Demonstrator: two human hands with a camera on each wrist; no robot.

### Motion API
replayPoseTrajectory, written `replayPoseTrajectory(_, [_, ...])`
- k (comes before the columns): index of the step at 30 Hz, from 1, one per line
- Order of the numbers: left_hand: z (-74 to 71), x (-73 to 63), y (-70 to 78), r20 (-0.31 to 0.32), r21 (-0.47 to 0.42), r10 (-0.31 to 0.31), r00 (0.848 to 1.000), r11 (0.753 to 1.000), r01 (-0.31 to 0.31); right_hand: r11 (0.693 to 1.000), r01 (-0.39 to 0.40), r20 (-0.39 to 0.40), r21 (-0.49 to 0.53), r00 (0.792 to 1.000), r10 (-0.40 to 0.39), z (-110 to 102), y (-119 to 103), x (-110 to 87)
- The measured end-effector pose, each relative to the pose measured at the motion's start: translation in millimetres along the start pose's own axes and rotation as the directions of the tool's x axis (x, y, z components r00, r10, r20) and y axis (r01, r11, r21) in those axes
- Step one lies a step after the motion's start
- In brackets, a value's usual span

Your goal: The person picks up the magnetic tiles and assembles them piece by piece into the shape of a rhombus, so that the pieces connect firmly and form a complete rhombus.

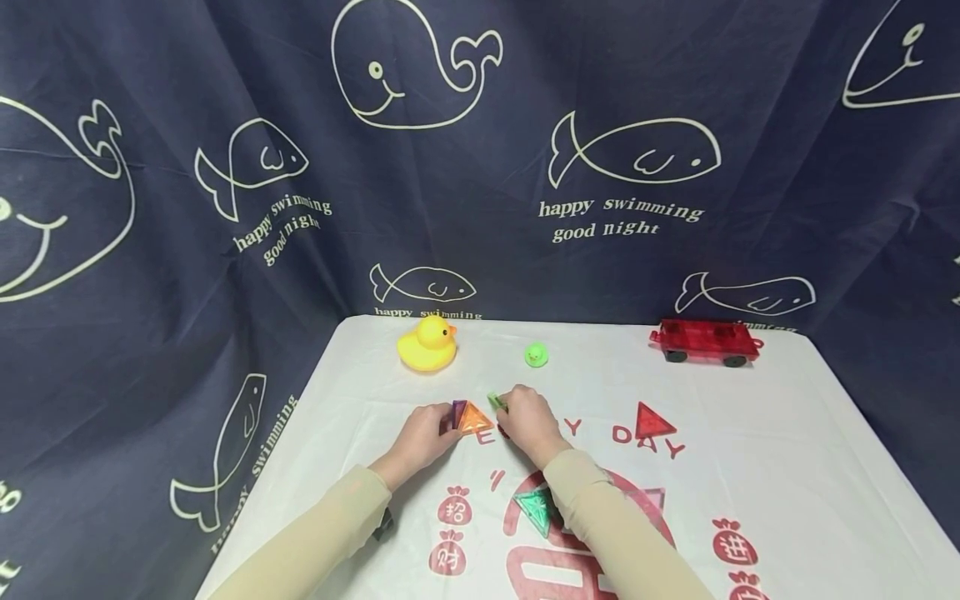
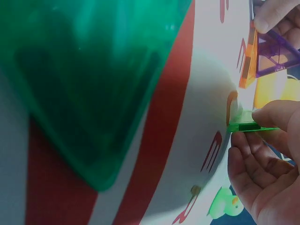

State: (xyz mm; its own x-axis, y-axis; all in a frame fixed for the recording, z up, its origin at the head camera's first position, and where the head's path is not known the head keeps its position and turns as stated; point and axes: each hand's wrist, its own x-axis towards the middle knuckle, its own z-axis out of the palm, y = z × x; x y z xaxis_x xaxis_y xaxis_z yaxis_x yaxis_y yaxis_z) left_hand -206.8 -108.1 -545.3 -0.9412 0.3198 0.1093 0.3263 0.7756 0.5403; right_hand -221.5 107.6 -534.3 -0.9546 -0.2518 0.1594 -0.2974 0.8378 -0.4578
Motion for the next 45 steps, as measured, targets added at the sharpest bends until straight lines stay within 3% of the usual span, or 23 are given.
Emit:
replayPoseTrajectory(6, [0.4, -0.2, -0.2, -0.001, -0.002, 0.005, 1.0, 1.0, -0.005, 1.0, -0.019, 0.014, -0.002, 1.0, 0.019, 2, -8, -0.3])
replayPoseTrajectory(16, [1.2, 1.1, 2.1, 0.004, 0.031, 0.0, 1.0, 1.0, 0.0, 1.0, 0.021, 0.019, -0.008, 1.0, -0.021, 6, -13, -0.1])
replayPoseTrajectory(24, [0.4, 4.2, 3.4, 0.026, 0.056, 0.011, 1.0, 0.998, -0.013, 1.0, -0.013, 0.044, 0.002, 0.999, 0.013, 9, -17, -0.1])
replayPoseTrajectory(37, [-7.3, 7.5, 9.5, 0.082, 0.13, 0.021, 0.996, 0.991, -0.031, 0.998, 0.037, 0.049, -0.042, 0.998, -0.035, 8, -23, -1.1])
replayPoseTrajectory(45, [-7.7, 6.6, 16.4, 0.081, 0.26, 0.113, 0.99, 0.957, -0.131, 0.987, 0.124, 0.026, -0.103, 0.992, -0.122, 8, -25, -2.8])
